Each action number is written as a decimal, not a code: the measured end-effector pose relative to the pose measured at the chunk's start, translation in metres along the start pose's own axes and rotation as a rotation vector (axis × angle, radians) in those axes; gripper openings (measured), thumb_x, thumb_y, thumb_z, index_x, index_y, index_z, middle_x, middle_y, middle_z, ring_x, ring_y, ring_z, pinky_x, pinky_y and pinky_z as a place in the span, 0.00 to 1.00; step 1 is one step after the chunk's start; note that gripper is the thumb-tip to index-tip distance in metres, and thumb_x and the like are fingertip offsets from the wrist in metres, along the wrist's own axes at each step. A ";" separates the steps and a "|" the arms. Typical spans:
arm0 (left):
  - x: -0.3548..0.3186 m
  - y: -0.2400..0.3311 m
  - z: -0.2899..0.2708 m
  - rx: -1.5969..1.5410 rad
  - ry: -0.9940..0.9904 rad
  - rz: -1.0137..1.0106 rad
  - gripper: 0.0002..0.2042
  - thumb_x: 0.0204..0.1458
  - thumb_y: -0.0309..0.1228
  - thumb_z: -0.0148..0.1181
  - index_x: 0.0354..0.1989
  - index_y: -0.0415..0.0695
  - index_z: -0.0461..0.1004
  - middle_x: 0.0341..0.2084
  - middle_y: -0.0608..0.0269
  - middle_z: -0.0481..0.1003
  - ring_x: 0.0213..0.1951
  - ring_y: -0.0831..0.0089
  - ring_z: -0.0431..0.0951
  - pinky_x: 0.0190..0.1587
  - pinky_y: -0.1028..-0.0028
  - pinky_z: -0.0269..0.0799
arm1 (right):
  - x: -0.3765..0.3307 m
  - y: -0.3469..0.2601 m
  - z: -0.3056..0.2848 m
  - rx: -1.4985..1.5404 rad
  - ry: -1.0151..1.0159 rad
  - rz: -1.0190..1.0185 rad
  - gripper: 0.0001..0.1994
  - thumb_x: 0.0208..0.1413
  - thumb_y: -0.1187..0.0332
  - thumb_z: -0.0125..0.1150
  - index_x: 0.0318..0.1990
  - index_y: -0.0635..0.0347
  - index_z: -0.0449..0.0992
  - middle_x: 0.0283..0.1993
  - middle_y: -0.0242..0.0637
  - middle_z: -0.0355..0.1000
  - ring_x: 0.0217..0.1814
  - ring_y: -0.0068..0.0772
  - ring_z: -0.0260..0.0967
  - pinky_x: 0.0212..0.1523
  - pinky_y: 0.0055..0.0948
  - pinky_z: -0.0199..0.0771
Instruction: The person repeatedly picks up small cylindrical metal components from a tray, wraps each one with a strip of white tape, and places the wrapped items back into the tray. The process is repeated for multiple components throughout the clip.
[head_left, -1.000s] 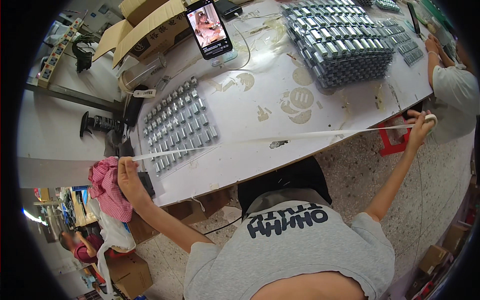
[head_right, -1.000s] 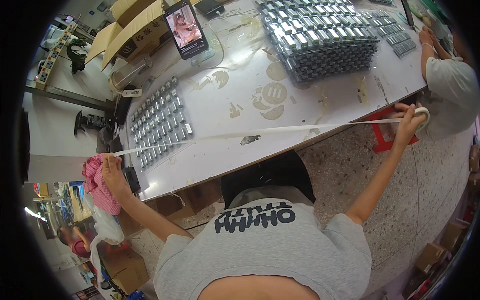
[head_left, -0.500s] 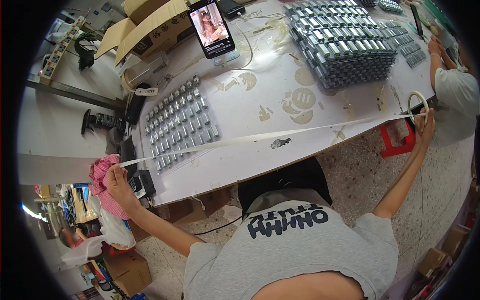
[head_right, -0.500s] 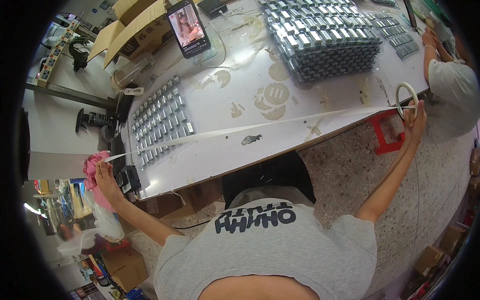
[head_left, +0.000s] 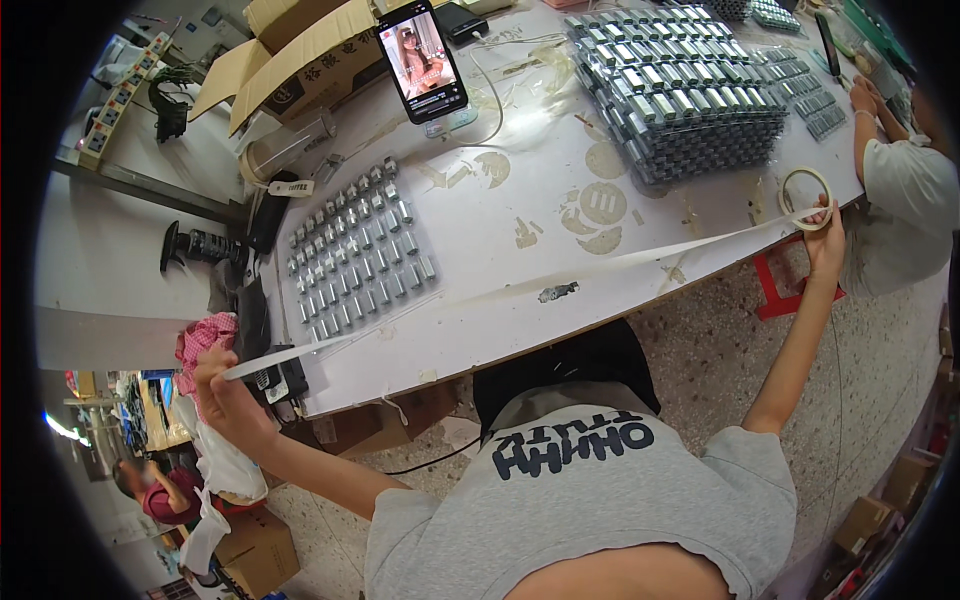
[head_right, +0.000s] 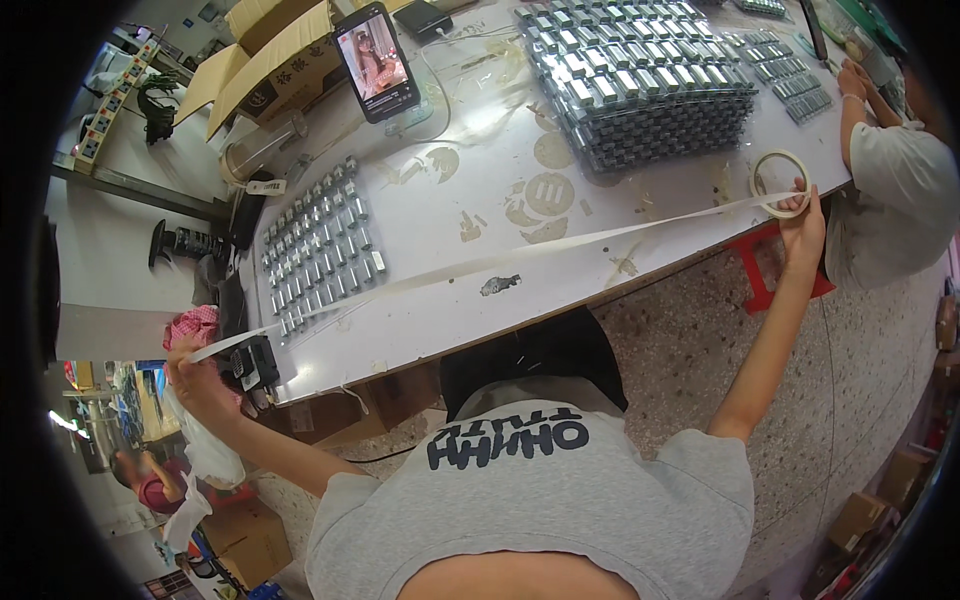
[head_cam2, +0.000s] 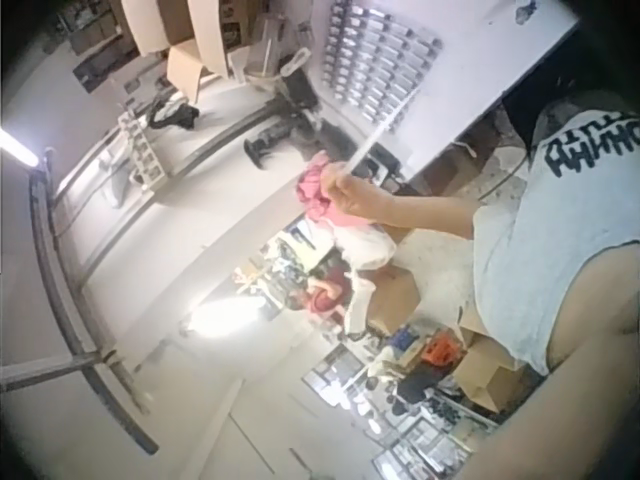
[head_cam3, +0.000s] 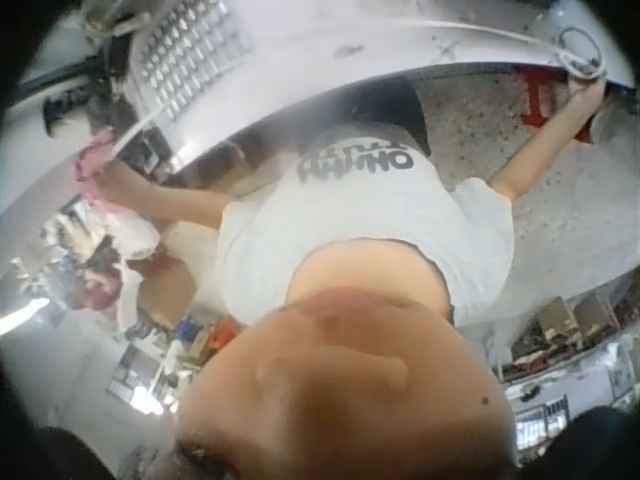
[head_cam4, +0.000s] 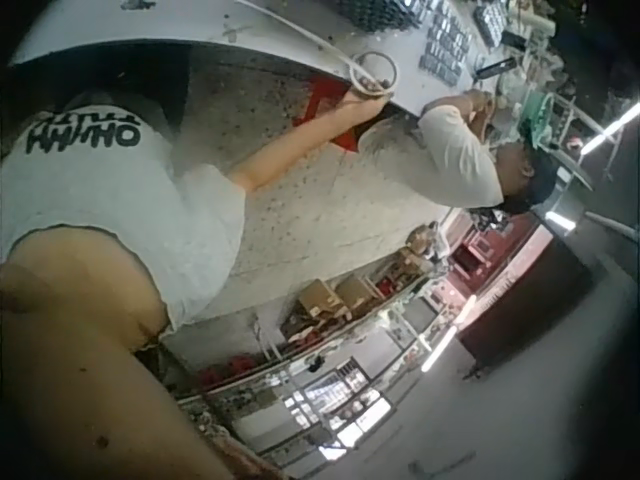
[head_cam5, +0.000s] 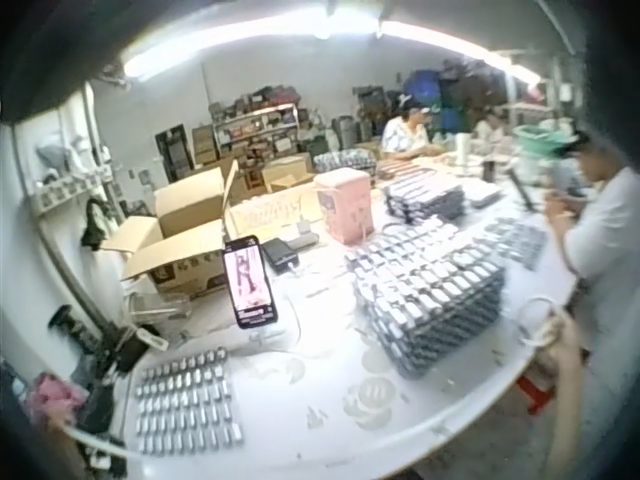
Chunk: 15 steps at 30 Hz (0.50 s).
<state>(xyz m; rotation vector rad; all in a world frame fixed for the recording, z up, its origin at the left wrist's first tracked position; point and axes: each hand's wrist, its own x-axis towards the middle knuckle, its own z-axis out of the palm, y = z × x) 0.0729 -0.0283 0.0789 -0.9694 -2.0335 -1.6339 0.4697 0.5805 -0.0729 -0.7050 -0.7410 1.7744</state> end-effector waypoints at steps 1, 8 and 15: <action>0.000 0.003 0.002 -0.043 0.023 0.011 0.16 0.51 0.42 0.52 0.24 0.41 0.60 0.26 0.64 0.60 0.34 0.73 0.59 0.43 0.75 0.55 | 0.001 -0.001 0.002 -0.082 0.025 -0.002 0.16 0.60 0.64 0.41 0.43 0.73 0.65 0.23 0.29 0.56 0.21 0.17 0.50 0.24 0.20 0.54; -0.002 0.013 0.002 -0.105 0.107 0.041 0.16 0.51 0.42 0.51 0.23 0.43 0.58 0.25 0.65 0.56 0.33 0.73 0.57 0.42 0.74 0.55 | 0.006 0.002 0.027 -0.467 0.160 -0.058 0.18 0.58 0.61 0.43 0.42 0.72 0.66 0.19 0.27 0.54 0.17 0.16 0.48 0.18 0.19 0.51; 0.002 0.020 -0.013 0.008 0.142 0.116 0.13 0.54 0.37 0.49 0.25 0.41 0.63 0.26 0.64 0.61 0.35 0.74 0.60 0.45 0.72 0.56 | -0.009 -0.011 0.037 -0.529 -0.017 0.003 0.15 0.56 0.59 0.49 0.33 0.65 0.68 0.19 0.25 0.54 0.14 0.14 0.46 0.18 0.17 0.52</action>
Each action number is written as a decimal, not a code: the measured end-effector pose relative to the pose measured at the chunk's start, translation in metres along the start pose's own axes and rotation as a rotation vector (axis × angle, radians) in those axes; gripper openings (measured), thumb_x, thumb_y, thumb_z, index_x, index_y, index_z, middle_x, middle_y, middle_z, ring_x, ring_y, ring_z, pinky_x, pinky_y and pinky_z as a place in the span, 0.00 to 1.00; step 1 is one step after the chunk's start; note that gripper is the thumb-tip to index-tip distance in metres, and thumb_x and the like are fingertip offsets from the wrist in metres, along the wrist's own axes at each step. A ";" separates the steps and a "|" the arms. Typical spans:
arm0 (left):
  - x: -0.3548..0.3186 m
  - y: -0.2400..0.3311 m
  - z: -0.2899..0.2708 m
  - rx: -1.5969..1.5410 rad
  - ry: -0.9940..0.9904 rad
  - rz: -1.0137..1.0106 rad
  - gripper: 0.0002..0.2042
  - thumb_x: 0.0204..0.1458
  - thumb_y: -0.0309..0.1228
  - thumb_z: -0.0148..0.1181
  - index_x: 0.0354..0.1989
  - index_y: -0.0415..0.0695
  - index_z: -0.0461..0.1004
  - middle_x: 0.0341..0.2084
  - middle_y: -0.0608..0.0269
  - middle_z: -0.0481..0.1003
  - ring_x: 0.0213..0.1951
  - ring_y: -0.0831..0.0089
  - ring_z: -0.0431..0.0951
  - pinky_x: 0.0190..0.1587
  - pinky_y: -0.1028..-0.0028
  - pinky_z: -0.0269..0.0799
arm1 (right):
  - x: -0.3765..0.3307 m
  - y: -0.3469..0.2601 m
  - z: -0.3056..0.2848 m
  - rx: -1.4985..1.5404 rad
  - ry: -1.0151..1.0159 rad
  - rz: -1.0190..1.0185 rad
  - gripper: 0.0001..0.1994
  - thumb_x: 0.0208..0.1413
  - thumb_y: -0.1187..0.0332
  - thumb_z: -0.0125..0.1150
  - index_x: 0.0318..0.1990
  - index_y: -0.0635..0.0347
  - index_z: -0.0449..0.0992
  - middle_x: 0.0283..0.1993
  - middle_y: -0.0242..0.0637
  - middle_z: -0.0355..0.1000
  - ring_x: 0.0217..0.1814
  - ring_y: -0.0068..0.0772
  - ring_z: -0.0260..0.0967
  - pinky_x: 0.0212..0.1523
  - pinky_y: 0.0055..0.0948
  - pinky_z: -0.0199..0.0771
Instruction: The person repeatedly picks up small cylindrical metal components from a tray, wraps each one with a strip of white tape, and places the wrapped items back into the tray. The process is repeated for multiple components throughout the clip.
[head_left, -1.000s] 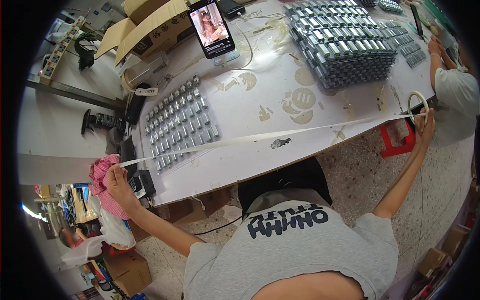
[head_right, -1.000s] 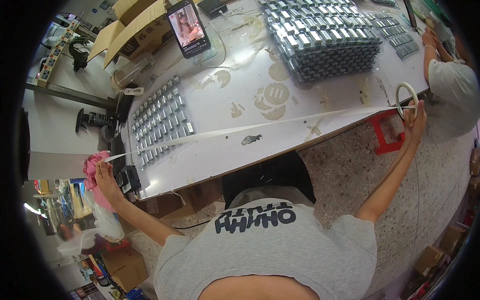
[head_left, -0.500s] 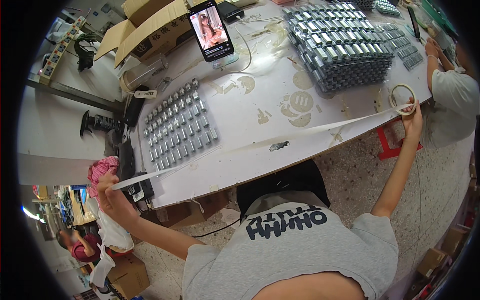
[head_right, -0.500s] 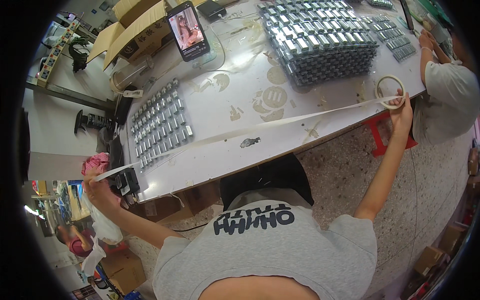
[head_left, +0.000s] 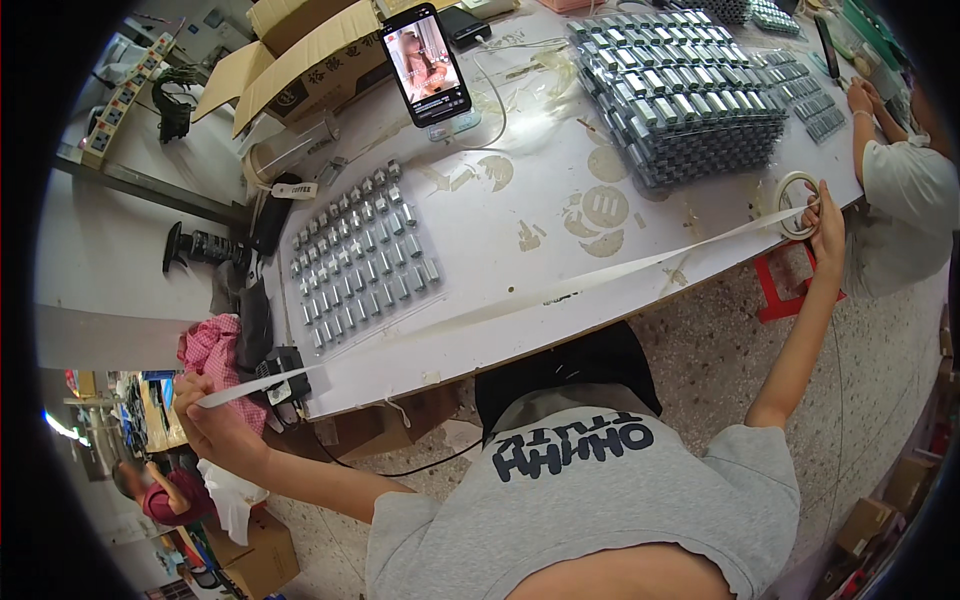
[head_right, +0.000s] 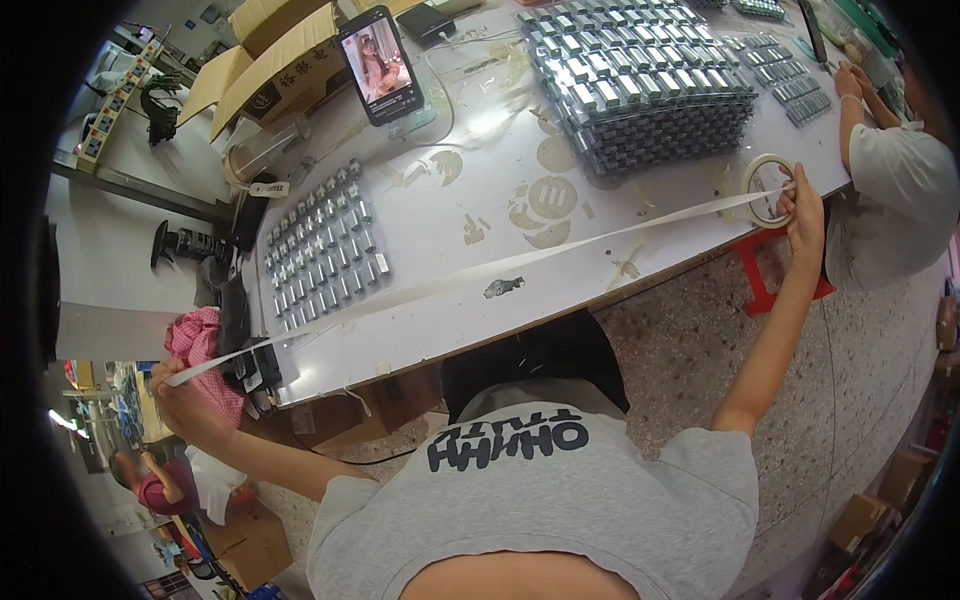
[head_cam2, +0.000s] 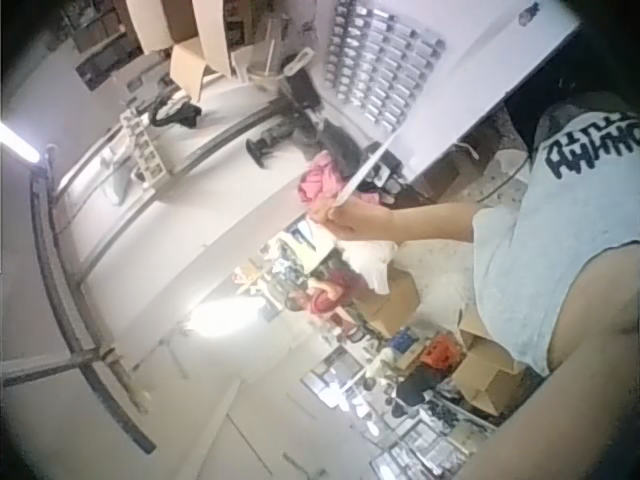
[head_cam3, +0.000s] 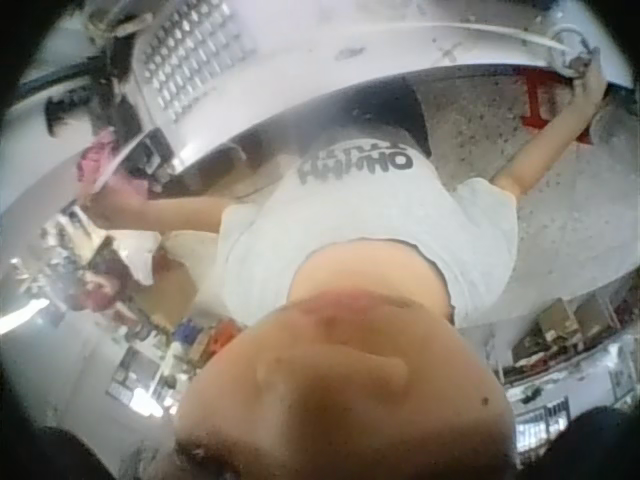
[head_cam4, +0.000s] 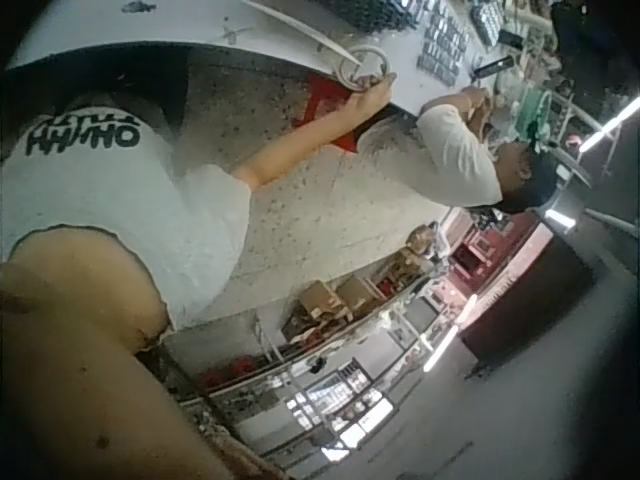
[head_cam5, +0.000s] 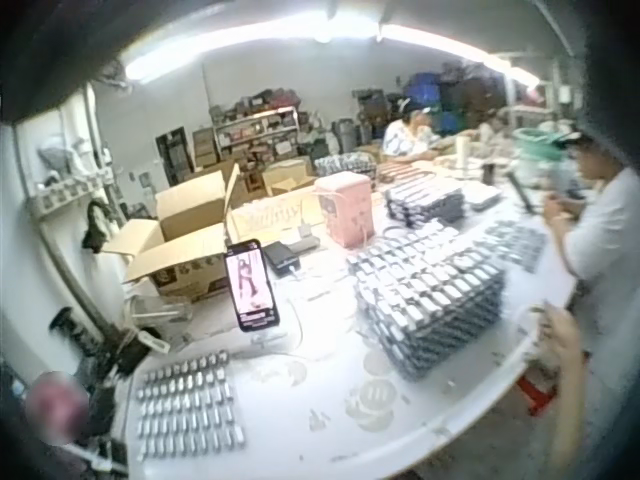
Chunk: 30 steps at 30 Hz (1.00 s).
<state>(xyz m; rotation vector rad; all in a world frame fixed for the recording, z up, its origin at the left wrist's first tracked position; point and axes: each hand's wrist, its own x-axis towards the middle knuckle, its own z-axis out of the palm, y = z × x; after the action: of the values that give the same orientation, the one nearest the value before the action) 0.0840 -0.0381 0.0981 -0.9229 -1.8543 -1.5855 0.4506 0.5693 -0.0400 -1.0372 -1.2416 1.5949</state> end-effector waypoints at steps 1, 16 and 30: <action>0.003 -0.002 -0.001 -0.001 0.003 0.002 0.12 0.54 0.37 0.48 0.26 0.40 0.64 0.26 0.64 0.62 0.35 0.75 0.60 0.46 0.72 0.56 | -0.003 -0.001 -0.001 -0.008 -0.025 -0.011 0.15 0.56 0.58 0.49 0.32 0.64 0.68 0.19 0.25 0.55 0.14 0.14 0.46 0.18 0.17 0.52; 0.070 -0.074 -0.020 0.228 -0.130 -0.472 0.09 0.52 0.34 0.52 0.30 0.41 0.70 0.22 0.74 0.65 0.29 0.86 0.62 0.35 0.86 0.59 | -0.043 -0.012 -0.041 -0.429 -0.073 -0.389 0.22 0.58 0.58 0.46 0.13 0.51 0.52 0.13 0.21 0.45 0.16 0.12 0.37 0.17 0.20 0.36; 0.036 -0.084 -0.019 0.121 -0.216 -0.526 0.07 0.53 0.31 0.52 0.27 0.41 0.71 0.21 0.78 0.63 0.26 0.90 0.59 0.29 0.87 0.54 | 0.010 0.003 -0.062 -0.002 0.091 0.181 0.16 0.54 0.53 0.49 0.21 0.50 0.64 0.11 0.21 0.51 0.11 0.14 0.48 0.13 0.17 0.48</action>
<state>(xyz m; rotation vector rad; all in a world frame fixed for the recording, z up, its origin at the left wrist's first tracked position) -0.0043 -0.0579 0.0768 -0.5977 -2.4653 -1.6857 0.5057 0.5955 -0.0539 -1.2396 -1.1146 1.6621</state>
